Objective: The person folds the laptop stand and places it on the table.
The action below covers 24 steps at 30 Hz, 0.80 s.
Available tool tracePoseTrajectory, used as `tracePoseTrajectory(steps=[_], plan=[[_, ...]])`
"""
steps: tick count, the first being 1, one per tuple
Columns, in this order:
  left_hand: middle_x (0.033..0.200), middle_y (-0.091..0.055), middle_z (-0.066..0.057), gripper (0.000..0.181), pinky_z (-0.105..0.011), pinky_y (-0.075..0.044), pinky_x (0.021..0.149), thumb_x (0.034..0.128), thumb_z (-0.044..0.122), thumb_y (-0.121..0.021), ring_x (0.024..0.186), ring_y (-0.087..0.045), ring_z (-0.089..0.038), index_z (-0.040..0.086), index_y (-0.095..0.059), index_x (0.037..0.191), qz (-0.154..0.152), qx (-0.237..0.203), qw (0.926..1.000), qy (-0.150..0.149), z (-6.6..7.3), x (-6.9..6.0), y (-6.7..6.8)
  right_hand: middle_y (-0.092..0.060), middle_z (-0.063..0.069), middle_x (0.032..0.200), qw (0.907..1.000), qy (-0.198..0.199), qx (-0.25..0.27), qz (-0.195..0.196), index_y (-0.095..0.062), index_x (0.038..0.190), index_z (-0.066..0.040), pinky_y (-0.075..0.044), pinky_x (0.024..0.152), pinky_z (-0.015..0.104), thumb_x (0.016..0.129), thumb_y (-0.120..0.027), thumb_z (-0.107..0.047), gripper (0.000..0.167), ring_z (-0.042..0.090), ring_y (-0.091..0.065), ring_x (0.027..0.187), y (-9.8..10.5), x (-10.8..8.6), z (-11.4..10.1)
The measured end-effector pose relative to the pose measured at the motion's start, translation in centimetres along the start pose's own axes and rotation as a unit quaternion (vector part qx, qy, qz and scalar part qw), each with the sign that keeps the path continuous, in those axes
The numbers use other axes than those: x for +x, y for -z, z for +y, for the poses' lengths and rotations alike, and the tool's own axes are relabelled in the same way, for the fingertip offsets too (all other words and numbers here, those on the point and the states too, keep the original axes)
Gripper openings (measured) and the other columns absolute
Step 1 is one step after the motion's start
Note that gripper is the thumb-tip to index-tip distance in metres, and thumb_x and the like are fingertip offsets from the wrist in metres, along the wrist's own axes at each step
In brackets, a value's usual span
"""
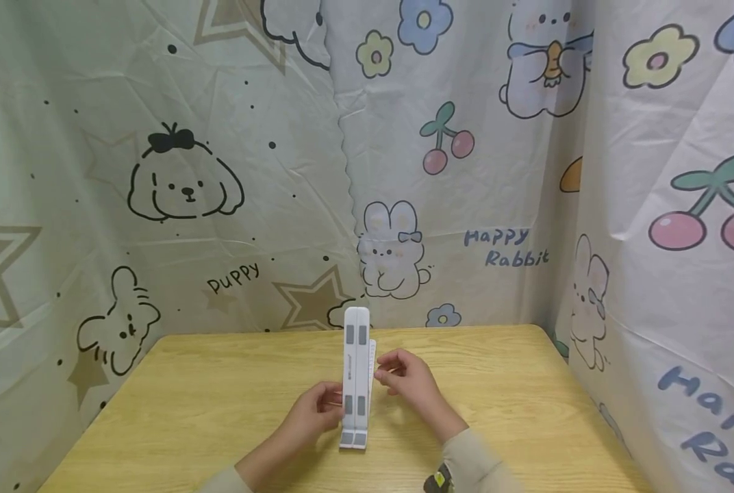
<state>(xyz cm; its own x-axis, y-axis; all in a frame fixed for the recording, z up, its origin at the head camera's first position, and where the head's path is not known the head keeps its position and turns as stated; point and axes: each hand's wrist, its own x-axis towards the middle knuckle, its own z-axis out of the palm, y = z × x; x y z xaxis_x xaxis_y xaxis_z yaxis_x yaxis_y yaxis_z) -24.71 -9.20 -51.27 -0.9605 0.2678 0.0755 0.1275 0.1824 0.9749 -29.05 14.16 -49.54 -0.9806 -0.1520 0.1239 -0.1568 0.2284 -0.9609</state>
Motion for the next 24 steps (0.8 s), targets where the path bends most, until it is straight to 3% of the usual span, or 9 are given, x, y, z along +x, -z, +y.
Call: tracePoseTrajectory(steps=[6, 12, 19, 24], plan=[[0.116, -0.064, -0.021, 0.054, -0.029, -0.061, 0.083, 0.0827, -0.011, -0.074, 0.104, -0.067, -0.035, -0.013, -0.055, 0.133, -0.023, 0.004, 0.9997, 0.013, 0.1, -1.7, 0.0, -0.069, 0.015, 0.112, 0.9971, 0.055, -0.045, -0.026, -0.066, 0.123, -0.006, -0.062, 0.077, 0.033, 0.095, -0.075, -0.014, 0.030, 0.021, -0.068, 0.095, 2.7, 2.3, -1.1], [0.122, -0.060, -0.019, 0.075, -0.039, -0.060, 0.093, 0.0718, -0.016, -0.079, 0.111, -0.063, -0.034, -0.010, -0.049, 0.140, -0.038, 0.017, 0.9989, 0.022, 0.0, -2.6, -0.4, -0.067, 0.012, 0.130, 0.9856, 0.110, -0.103, -0.075, -0.062, 0.135, -0.013, -0.057, 0.092, 0.035, 0.098, -0.071, -0.018, 0.038, 0.025, -0.066, 0.113, 4.7, 4.6, -3.5], [0.119, -0.063, -0.016, 0.074, -0.037, -0.060, 0.090, 0.0660, -0.018, -0.082, 0.107, -0.063, -0.030, -0.011, -0.055, 0.135, -0.036, 0.052, 0.9979, 0.013, -0.3, -2.2, -0.3, -0.054, 0.006, 0.151, 0.9685, 0.165, -0.093, -0.161, -0.054, 0.148, -0.015, -0.054, 0.103, 0.047, 0.101, -0.064, -0.008, 0.049, 0.032, -0.058, 0.130, 4.9, 6.7, -6.6], [0.113, -0.066, -0.015, 0.069, -0.033, -0.061, 0.085, 0.0657, -0.019, -0.083, 0.102, -0.064, -0.029, -0.013, -0.057, 0.129, -0.044, 0.057, 0.9974, 0.006, -0.6, -1.9, -0.2, -0.051, 0.001, 0.155, 0.9617, 0.161, -0.103, -0.197, -0.053, 0.151, -0.021, -0.051, 0.108, 0.047, 0.103, -0.061, -0.009, 0.050, 0.029, -0.055, 0.135, 4.6, 7.4, -7.3]])
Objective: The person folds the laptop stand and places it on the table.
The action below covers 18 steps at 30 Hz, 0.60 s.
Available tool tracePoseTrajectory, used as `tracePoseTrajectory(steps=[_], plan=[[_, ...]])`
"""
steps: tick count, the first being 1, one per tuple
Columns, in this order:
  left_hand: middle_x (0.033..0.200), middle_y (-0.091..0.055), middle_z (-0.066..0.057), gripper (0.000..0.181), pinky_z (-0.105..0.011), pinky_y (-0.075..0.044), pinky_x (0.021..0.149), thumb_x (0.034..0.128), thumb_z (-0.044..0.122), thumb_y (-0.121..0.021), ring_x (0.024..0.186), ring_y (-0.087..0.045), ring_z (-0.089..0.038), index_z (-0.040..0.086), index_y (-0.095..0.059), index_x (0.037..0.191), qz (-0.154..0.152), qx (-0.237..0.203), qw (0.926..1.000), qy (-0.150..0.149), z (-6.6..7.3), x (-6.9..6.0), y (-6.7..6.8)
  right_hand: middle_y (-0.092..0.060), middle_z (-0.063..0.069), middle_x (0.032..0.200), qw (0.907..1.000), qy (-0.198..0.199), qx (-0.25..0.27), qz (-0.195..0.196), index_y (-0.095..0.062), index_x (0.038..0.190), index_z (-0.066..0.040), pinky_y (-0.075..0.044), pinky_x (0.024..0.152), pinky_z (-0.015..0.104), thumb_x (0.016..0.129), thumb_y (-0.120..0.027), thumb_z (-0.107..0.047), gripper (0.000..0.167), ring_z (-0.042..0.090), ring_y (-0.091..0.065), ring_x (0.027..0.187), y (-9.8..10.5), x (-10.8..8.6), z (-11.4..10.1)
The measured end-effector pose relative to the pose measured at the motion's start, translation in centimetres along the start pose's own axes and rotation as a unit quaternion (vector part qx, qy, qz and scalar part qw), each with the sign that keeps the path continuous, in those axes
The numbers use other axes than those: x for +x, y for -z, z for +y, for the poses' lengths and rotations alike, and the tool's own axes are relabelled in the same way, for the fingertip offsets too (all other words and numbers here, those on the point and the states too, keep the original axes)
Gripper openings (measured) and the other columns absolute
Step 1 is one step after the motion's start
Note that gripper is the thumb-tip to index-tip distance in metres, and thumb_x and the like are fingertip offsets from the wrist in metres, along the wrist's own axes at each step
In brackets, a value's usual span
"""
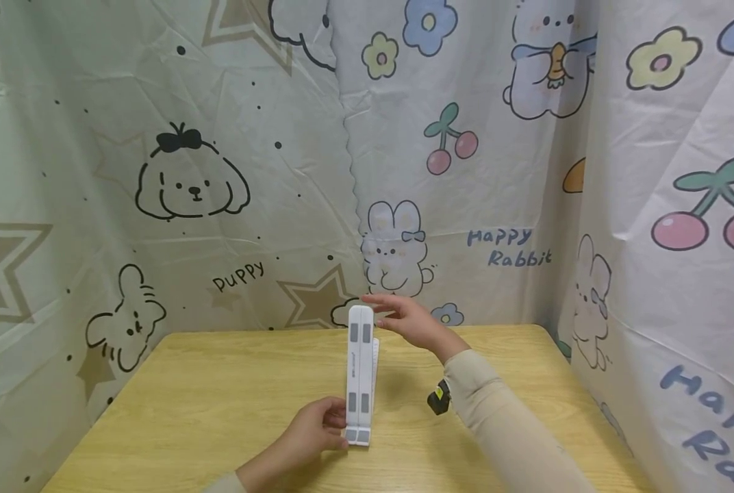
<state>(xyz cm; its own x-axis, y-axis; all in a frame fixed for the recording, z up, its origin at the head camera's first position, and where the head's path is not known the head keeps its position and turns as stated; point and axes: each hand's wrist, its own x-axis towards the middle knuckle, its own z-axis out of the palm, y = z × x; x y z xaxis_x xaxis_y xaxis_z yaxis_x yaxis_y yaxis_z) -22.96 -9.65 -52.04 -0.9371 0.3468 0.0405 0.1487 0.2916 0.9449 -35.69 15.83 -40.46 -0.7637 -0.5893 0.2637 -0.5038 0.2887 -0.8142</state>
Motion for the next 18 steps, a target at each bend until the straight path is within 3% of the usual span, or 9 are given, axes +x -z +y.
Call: tracePoseTrajectory(steps=[7, 18], plan=[[0.108, -0.067, -0.013, 0.060, -0.031, -0.060, 0.082, 0.0678, -0.016, -0.084, 0.099, -0.064, -0.027, -0.010, -0.062, 0.123, -0.003, 0.028, 0.9996, 0.002, 0.26, 0.16, 0.09, -0.057, 0.005, 0.149, 0.9999, 0.007, 0.006, -0.009, -0.057, 0.148, -0.020, -0.052, 0.106, 0.047, 0.103, -0.056, -0.001, 0.048, 0.028, -0.062, 0.127, -0.27, 0.42, 0.19], [0.101, -0.067, -0.013, 0.052, -0.032, -0.062, 0.080, 0.0657, -0.020, -0.083, 0.096, -0.065, -0.027, -0.008, -0.064, 0.112, -0.019, 0.051, 0.9985, 0.003, 0.29, 1.00, 0.38, -0.058, 0.001, 0.149, 0.9990, 0.007, -0.038, 0.022, -0.061, 0.143, -0.024, -0.048, 0.110, 0.053, 0.102, -0.063, -0.012, 0.043, 0.031, -0.055, 0.135, -0.08, -0.29, 0.44]])
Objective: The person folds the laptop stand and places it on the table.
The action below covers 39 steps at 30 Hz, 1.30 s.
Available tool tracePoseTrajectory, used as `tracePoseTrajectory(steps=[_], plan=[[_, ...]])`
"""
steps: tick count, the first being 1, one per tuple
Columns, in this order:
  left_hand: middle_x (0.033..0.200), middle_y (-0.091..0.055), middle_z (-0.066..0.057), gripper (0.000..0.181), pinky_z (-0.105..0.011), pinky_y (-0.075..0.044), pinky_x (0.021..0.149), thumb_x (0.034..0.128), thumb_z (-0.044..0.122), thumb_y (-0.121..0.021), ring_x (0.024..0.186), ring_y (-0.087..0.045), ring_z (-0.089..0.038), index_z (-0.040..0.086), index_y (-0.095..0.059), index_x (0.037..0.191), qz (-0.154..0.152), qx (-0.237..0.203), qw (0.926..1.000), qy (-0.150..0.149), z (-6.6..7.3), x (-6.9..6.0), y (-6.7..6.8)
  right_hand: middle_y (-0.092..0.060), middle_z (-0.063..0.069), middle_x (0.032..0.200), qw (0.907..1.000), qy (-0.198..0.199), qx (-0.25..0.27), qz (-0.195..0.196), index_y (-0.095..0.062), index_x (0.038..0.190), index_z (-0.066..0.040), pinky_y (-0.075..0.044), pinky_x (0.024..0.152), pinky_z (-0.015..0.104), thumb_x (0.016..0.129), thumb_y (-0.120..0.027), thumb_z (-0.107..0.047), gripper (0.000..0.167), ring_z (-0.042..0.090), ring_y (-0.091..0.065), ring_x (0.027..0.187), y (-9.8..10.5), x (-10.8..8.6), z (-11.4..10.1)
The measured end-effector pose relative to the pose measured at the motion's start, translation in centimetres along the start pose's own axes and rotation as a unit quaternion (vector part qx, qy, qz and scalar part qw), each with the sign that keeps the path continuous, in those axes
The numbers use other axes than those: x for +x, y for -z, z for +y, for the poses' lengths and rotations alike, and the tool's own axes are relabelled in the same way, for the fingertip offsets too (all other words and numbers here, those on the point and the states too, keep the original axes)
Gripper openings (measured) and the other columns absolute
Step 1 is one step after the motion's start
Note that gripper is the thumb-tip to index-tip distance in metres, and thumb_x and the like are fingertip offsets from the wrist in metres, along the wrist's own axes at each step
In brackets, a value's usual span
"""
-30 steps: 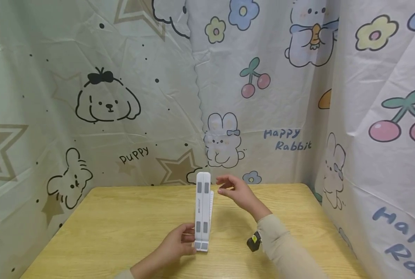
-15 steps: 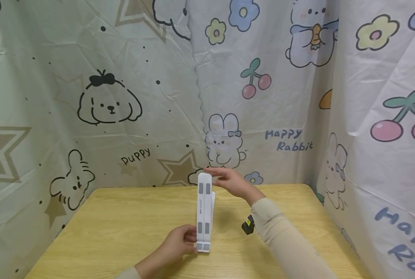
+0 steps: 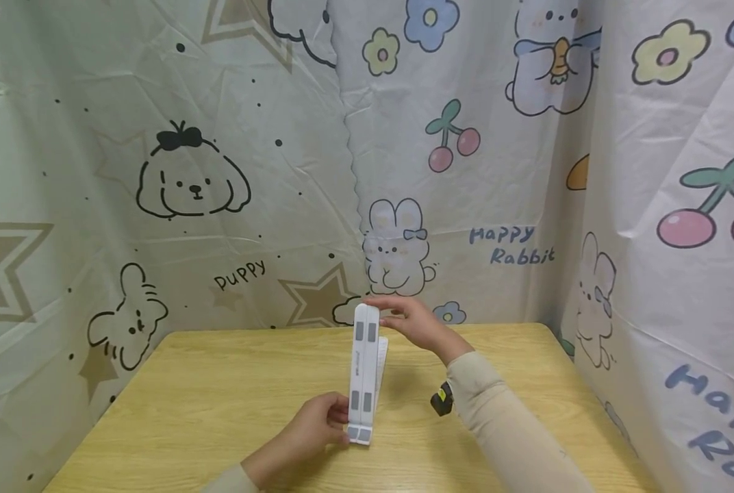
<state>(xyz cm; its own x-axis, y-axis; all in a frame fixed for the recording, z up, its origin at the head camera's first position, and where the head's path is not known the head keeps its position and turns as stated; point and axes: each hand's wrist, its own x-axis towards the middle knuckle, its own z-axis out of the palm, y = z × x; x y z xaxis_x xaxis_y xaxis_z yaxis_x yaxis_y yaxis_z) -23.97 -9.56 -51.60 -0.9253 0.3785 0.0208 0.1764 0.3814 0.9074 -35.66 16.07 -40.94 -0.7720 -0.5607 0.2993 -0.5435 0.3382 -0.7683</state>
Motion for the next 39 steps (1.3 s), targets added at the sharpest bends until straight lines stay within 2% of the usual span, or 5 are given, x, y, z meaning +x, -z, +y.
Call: tracePoseTrajectory(steps=[12, 23, 32, 36, 39], plan=[[0.103, -0.069, -0.010, 0.049, -0.028, -0.060, 0.082, 0.0715, -0.024, -0.074, 0.099, -0.067, -0.024, -0.006, -0.067, 0.117, -0.050, 0.011, 0.9987, -0.001, -0.3, 1.0, 0.8, -0.065, 0.000, 0.140, 0.9981, -0.022, -0.045, 0.036, -0.067, 0.137, -0.023, -0.051, 0.106, 0.050, 0.098, -0.070, -0.015, 0.040, 0.027, -0.060, 0.129, 1.4, -2.2, -0.5], [0.104, -0.070, -0.009, 0.057, -0.028, -0.060, 0.087, 0.0732, -0.022, -0.073, 0.101, -0.067, -0.024, -0.007, -0.067, 0.128, -0.082, 0.064, 0.9935, -0.046, -0.4, 1.5, 1.3, -0.063, 0.003, 0.143, 0.9947, -0.040, -0.066, 0.067, -0.066, 0.138, -0.023, -0.051, 0.104, 0.056, 0.097, -0.073, -0.023, 0.041, 0.033, -0.059, 0.128, 1.7, -3.9, -0.8], [0.102, -0.072, -0.008, 0.043, -0.026, -0.058, 0.081, 0.0777, -0.011, -0.071, 0.092, -0.065, -0.017, -0.007, -0.070, 0.120, -0.042, 0.084, 0.9949, -0.036, -0.3, 0.7, 0.7, -0.065, 0.006, 0.140, 0.9997, -0.023, -0.004, -0.004, -0.063, 0.138, -0.015, -0.050, 0.108, 0.052, 0.099, -0.068, -0.015, 0.039, 0.030, -0.060, 0.127, 3.2, -3.4, -0.3], [0.099, -0.070, -0.007, 0.037, -0.023, -0.055, 0.076, 0.0821, 0.003, -0.081, 0.087, -0.063, -0.013, -0.005, -0.072, 0.117, -0.033, 0.090, 0.9949, -0.030, -0.2, 0.3, 0.2, -0.061, 0.005, 0.145, 0.9975, -0.031, 0.043, -0.048, -0.059, 0.144, -0.017, -0.051, 0.108, 0.044, 0.101, -0.066, -0.019, 0.044, 0.028, -0.060, 0.128, 3.8, -2.9, -0.1], [0.094, -0.066, -0.004, 0.042, -0.021, -0.054, 0.073, 0.0760, 0.009, -0.089, 0.084, -0.062, -0.012, -0.002, -0.074, 0.113, -0.030, 0.095, 0.9947, -0.023, 0.1, 0.2, -0.3, -0.056, 0.003, 0.151, 0.9942, -0.035, 0.065, -0.078, -0.055, 0.149, -0.021, -0.049, 0.110, 0.044, 0.103, -0.064, -0.020, 0.047, 0.027, -0.059, 0.131, 4.1, -2.8, 0.0]])
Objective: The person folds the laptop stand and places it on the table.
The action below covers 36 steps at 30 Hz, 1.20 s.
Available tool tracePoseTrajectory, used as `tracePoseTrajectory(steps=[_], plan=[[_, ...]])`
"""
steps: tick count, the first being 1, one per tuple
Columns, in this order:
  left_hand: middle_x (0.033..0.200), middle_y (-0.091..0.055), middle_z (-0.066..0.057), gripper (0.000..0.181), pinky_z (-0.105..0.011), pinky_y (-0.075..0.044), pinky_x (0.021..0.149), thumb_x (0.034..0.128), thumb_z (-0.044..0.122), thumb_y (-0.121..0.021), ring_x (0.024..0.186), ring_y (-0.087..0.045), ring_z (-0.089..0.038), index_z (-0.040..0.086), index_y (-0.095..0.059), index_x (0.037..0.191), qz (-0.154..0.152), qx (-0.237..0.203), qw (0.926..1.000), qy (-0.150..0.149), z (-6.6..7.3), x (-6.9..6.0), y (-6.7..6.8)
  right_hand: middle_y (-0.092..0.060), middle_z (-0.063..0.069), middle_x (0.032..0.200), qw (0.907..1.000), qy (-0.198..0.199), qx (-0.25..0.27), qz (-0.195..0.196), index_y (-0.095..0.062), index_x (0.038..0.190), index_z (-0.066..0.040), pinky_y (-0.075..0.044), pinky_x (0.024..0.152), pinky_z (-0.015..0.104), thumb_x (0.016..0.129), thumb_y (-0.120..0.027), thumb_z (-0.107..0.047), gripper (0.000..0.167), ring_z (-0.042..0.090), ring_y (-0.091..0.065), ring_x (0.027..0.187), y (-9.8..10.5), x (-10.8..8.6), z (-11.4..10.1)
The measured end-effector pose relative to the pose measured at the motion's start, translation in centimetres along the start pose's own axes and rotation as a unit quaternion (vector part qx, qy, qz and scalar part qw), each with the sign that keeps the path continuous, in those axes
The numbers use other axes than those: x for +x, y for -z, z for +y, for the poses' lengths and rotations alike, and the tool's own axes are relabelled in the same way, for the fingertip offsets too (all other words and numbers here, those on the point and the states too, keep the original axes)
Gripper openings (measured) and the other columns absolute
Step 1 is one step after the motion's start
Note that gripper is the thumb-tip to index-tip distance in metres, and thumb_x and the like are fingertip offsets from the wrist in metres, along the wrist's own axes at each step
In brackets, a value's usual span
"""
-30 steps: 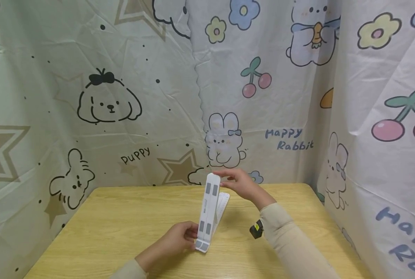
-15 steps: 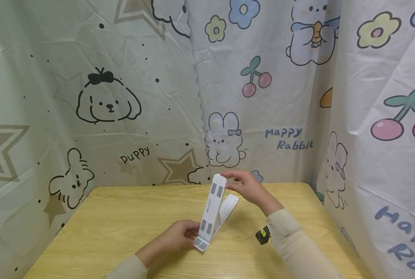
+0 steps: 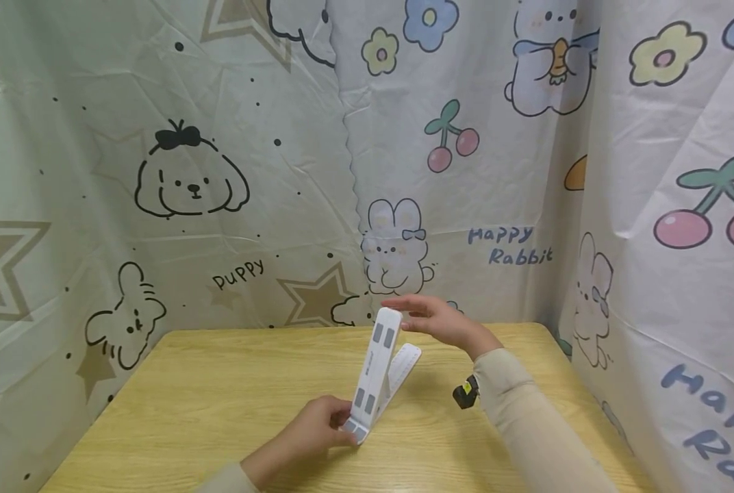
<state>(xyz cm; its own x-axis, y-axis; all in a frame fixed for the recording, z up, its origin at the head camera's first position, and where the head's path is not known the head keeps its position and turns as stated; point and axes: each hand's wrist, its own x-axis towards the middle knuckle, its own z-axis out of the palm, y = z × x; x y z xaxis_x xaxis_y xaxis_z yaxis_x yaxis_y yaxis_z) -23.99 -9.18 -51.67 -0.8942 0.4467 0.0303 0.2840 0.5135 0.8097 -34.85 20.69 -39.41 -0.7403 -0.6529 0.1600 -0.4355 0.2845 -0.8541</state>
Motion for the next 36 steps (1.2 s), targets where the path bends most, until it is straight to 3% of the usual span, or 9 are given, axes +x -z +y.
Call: tracePoseTrajectory(steps=[6, 14, 22, 27, 36], plan=[[0.088, -0.062, 0.000, 0.043, -0.020, -0.052, 0.069, 0.0672, 0.013, -0.096, 0.080, -0.058, -0.009, 0.003, -0.076, 0.103, 0.013, 0.038, 0.9992, 0.005, 0.5, -0.1, -0.4, -0.053, -0.003, 0.153, 0.9997, -0.014, 0.002, -0.022, -0.053, 0.150, -0.030, -0.046, 0.113, 0.048, 0.104, -0.062, -0.024, 0.047, 0.022, -0.055, 0.135, -0.1, 0.2, -0.1], [0.087, -0.061, -0.001, 0.042, -0.020, -0.051, 0.067, 0.0661, 0.011, -0.095, 0.078, -0.056, -0.010, 0.002, -0.074, 0.101, 0.017, 0.083, 0.9964, -0.005, 0.5, 0.4, -0.6, -0.055, 0.000, 0.151, 0.9998, -0.014, -0.011, 0.006, -0.057, 0.147, -0.026, -0.047, 0.111, 0.052, 0.100, -0.067, -0.023, 0.047, 0.030, -0.054, 0.136, 0.0, -0.7, -0.4], [0.097, -0.064, -0.002, 0.051, -0.021, -0.054, 0.074, 0.0685, 0.004, -0.089, 0.087, -0.057, -0.010, 0.001, -0.072, 0.116, -0.004, 0.118, 0.9929, -0.015, 0.4, 0.8, 0.1, -0.062, 0.004, 0.144, 0.9974, -0.005, -0.051, 0.050, -0.063, 0.140, -0.019, -0.043, 0.111, 0.061, 0.092, -0.077, -0.024, 0.050, 0.036, -0.051, 0.138, -0.2, -2.0, -0.7], [0.106, -0.067, -0.004, 0.059, -0.022, -0.054, 0.079, 0.0680, -0.001, -0.083, 0.092, -0.059, -0.010, 0.001, -0.070, 0.125, -0.015, 0.129, 0.9913, -0.018, 0.2, 1.2, 0.4, -0.063, 0.002, 0.141, 0.9941, -0.031, -0.061, 0.085, -0.066, 0.137, -0.021, -0.038, 0.112, 0.068, 0.089, -0.081, -0.031, 0.052, 0.040, -0.048, 0.140, -0.6, -3.2, -0.7], [0.113, -0.067, -0.005, 0.071, -0.023, -0.054, 0.086, 0.0643, -0.006, -0.079, 0.099, -0.061, -0.011, 0.000, -0.066, 0.134, -0.042, 0.154, 0.9862, -0.043, 0.4, 1.8, 0.8, -0.066, 0.000, 0.137, 0.9908, -0.032, -0.051, 0.122, -0.070, 0.129, -0.023, -0.043, 0.109, 0.066, 0.085, -0.084, -0.031, 0.047, 0.039, -0.050, 0.137, -0.9, -4.9, -0.4]])
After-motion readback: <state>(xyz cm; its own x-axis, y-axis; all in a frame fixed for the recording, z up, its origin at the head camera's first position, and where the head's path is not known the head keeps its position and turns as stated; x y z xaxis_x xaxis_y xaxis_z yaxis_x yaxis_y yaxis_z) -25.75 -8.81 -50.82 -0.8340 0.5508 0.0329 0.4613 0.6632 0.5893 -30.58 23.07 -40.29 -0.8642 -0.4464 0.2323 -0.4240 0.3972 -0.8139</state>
